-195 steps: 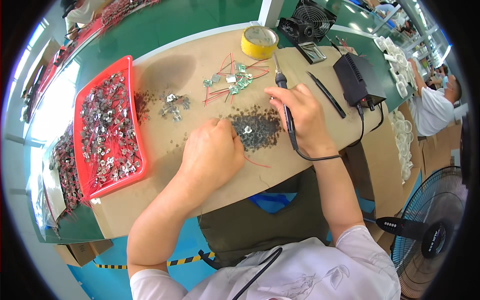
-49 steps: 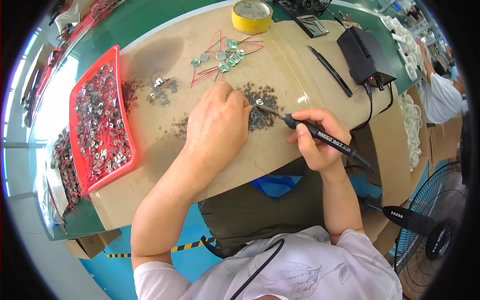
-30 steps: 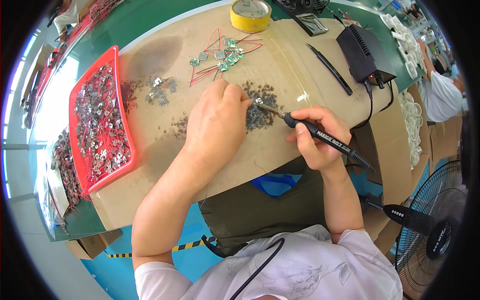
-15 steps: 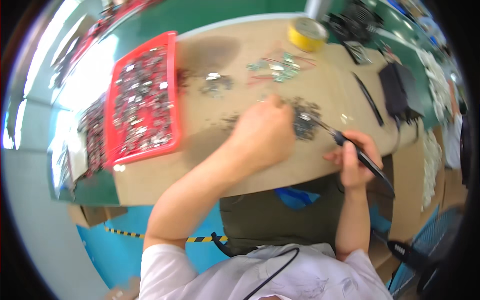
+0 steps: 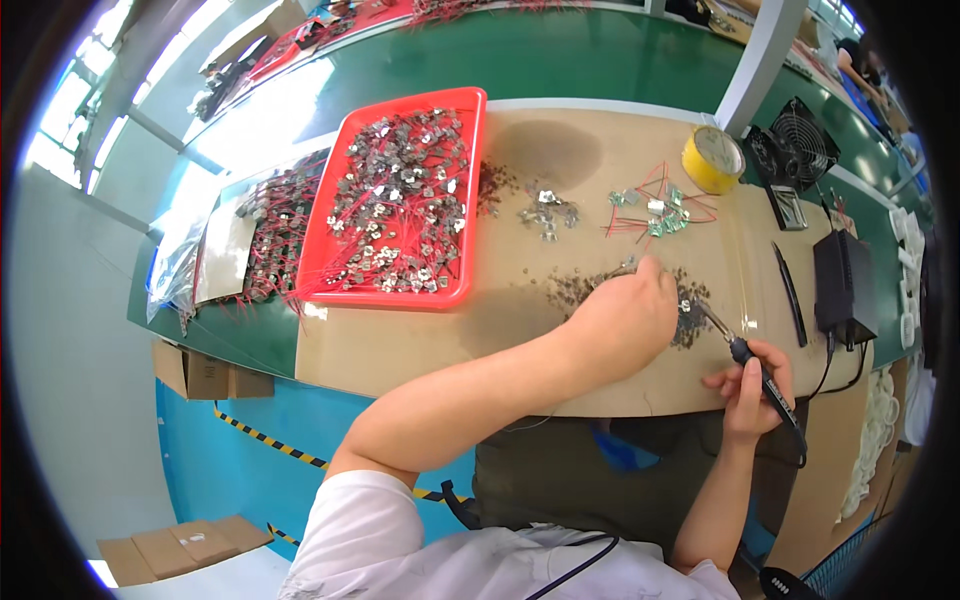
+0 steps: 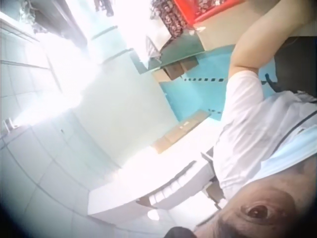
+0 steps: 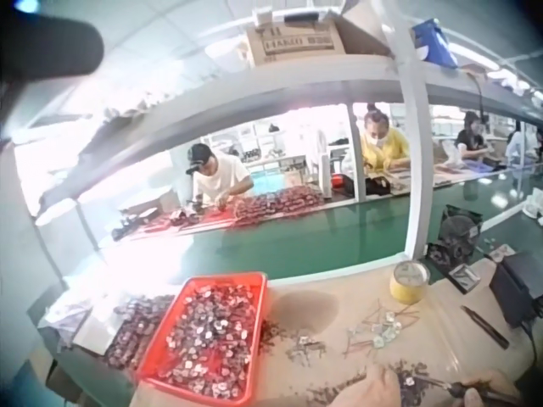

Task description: The person solders wires and components onto small circuit boards using a soldering iron, picking up parts from a tray and the work surface.

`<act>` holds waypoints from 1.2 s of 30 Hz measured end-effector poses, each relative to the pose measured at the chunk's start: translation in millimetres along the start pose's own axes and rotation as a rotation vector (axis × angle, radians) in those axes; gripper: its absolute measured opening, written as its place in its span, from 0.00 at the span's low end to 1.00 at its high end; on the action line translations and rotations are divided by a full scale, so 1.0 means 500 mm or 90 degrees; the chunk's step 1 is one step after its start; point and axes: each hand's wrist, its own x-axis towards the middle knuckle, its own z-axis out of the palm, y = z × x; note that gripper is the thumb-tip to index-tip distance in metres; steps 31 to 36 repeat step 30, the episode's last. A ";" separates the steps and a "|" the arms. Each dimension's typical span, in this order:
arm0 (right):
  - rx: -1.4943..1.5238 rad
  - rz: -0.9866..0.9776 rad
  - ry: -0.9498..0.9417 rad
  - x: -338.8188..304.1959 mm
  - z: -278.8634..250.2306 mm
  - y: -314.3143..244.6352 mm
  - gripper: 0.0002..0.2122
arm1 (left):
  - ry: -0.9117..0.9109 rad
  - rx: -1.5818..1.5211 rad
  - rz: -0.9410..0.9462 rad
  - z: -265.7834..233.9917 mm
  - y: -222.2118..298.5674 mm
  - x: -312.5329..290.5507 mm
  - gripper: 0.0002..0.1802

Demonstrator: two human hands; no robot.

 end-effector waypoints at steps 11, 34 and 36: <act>0.010 -0.016 0.009 -0.001 -0.006 -0.004 0.11 | 0.066 -0.476 -0.255 0.029 0.025 0.013 0.08; -0.110 -0.121 -0.096 0.028 0.010 -0.045 0.07 | 0.051 -0.394 -0.298 0.005 0.019 0.017 0.06; -0.110 -0.121 -0.096 0.028 0.010 -0.045 0.07 | 0.051 -0.394 -0.298 0.005 0.019 0.017 0.06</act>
